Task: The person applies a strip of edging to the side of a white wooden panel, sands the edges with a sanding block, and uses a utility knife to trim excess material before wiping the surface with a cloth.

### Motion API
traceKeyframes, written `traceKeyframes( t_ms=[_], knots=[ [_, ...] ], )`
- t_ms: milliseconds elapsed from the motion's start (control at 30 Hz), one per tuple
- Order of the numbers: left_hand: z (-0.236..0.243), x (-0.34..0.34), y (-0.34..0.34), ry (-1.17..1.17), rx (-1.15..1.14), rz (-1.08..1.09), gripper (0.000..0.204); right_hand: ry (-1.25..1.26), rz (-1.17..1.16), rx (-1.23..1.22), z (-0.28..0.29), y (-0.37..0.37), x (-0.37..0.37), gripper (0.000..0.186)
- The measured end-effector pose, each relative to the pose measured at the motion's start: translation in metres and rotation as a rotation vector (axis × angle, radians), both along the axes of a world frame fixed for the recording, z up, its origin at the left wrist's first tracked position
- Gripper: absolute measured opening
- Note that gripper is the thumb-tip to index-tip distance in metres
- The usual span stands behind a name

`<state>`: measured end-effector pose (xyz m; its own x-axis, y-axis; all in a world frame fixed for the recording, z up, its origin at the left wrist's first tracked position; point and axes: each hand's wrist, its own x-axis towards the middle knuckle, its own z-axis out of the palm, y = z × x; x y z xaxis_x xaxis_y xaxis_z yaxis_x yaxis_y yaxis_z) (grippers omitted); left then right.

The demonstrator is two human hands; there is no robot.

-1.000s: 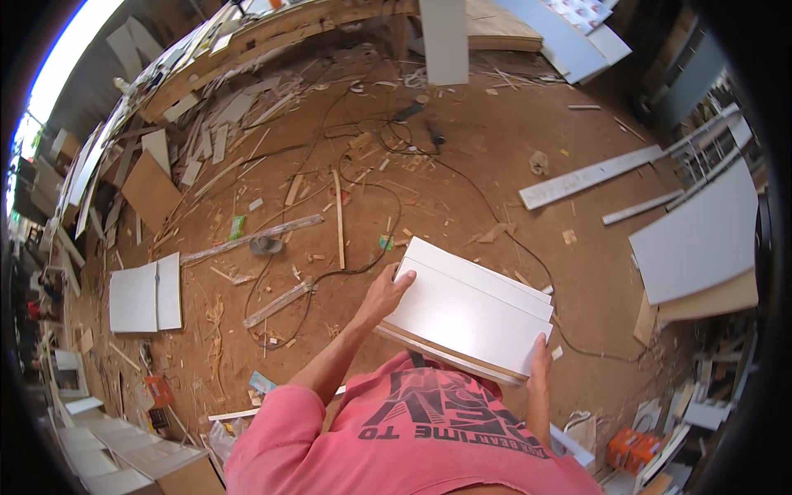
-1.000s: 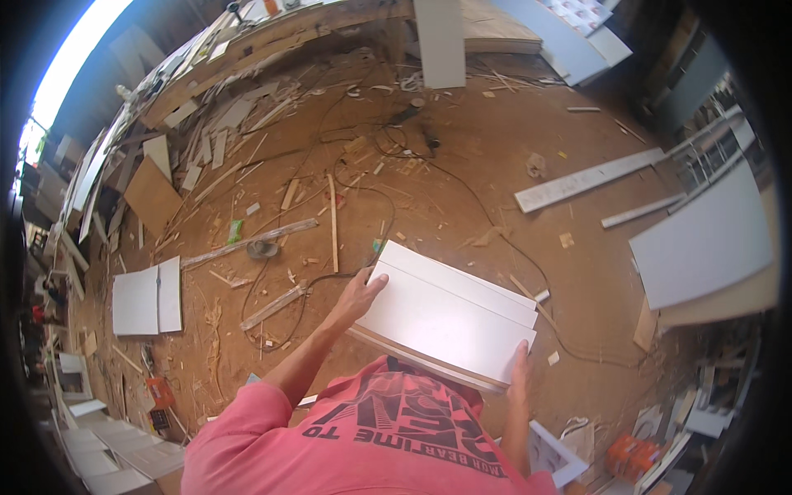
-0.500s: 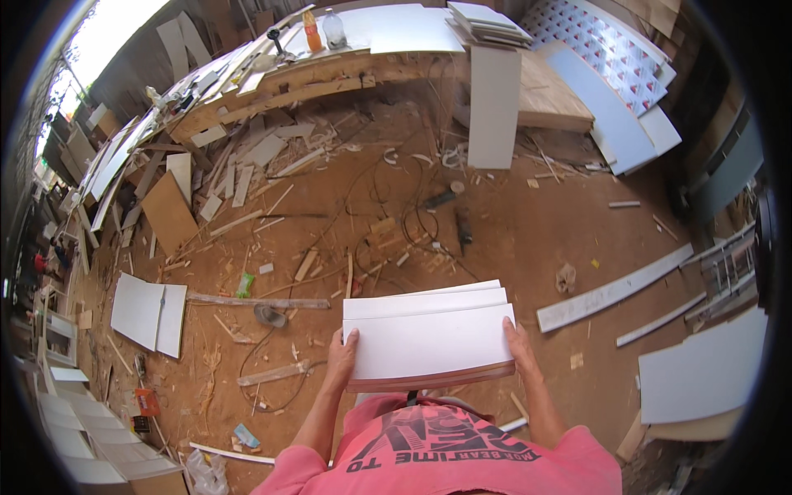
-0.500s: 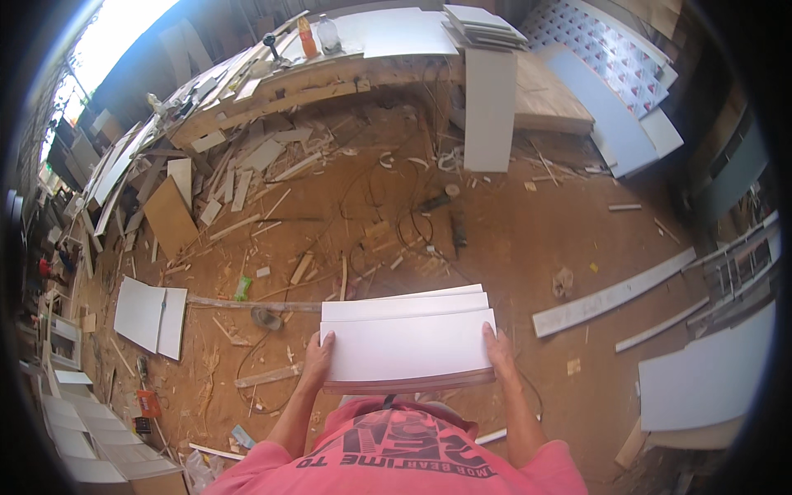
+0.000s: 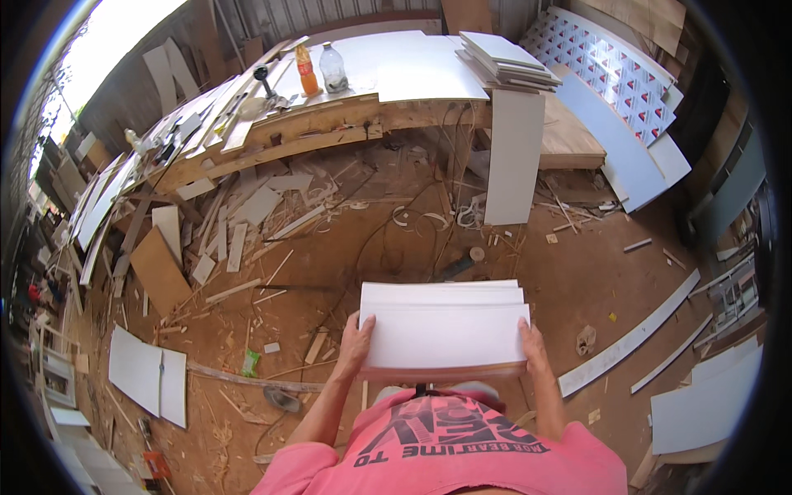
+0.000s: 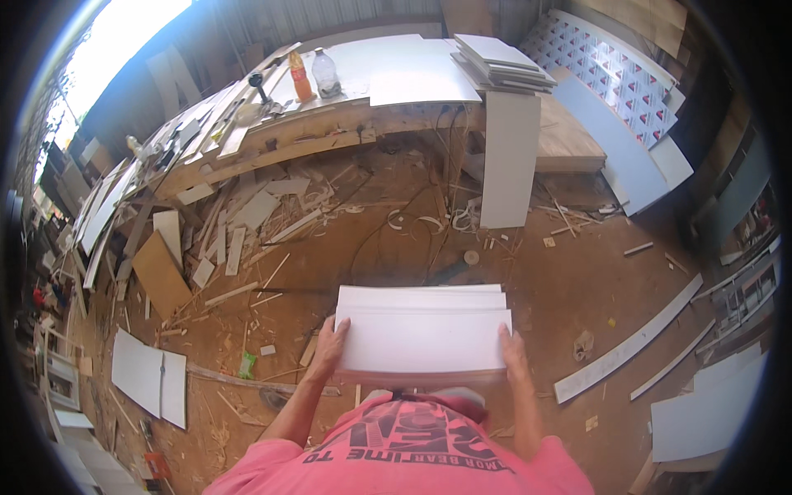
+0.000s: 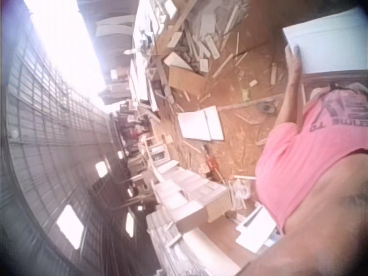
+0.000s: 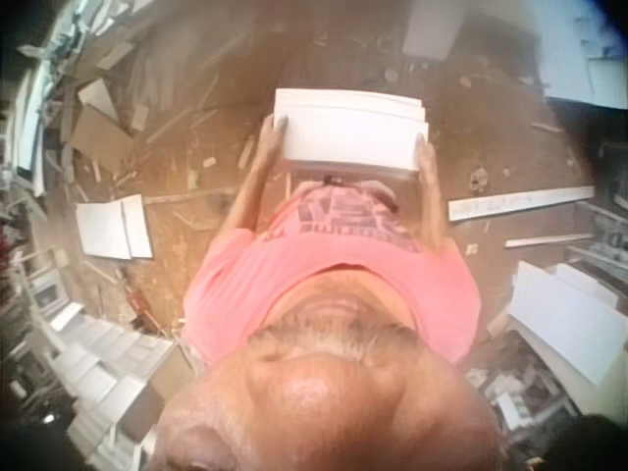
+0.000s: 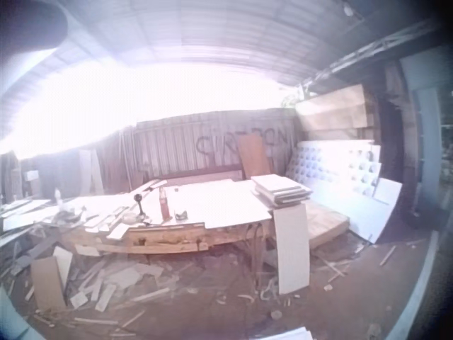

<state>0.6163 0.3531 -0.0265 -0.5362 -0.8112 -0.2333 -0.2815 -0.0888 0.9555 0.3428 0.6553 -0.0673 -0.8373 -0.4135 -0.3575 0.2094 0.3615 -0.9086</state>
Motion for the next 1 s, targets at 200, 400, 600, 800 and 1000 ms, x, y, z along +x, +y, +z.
traceKeyframes(
  t_ms=[200,400,600,800,1000],
  knots=[
    [0.038,-0.115,-0.120,-0.038,0.006,-0.094,0.054,0.024,-0.093,-0.013,0.025,-0.092,-0.077,0.064],
    [0.030,-0.217,-0.241,-0.019,-0.136,-0.048,0.055,0.062,-0.063,-0.185,0.025,-0.228,-0.191,0.059],
    [0.044,-0.303,-0.358,0.037,-0.096,0.100,0.052,0.022,0.178,-0.224,0.064,-0.378,-0.327,0.055],
    [0.068,-0.378,-0.465,0.174,0.003,0.144,0.039,0.156,0.310,-0.145,0.106,-0.517,-0.437,0.054],
    [0.063,-0.485,-0.618,0.224,-0.074,-0.049,0.047,0.145,0.254,-0.121,0.116,-0.620,-0.522,0.059]
  ],
)
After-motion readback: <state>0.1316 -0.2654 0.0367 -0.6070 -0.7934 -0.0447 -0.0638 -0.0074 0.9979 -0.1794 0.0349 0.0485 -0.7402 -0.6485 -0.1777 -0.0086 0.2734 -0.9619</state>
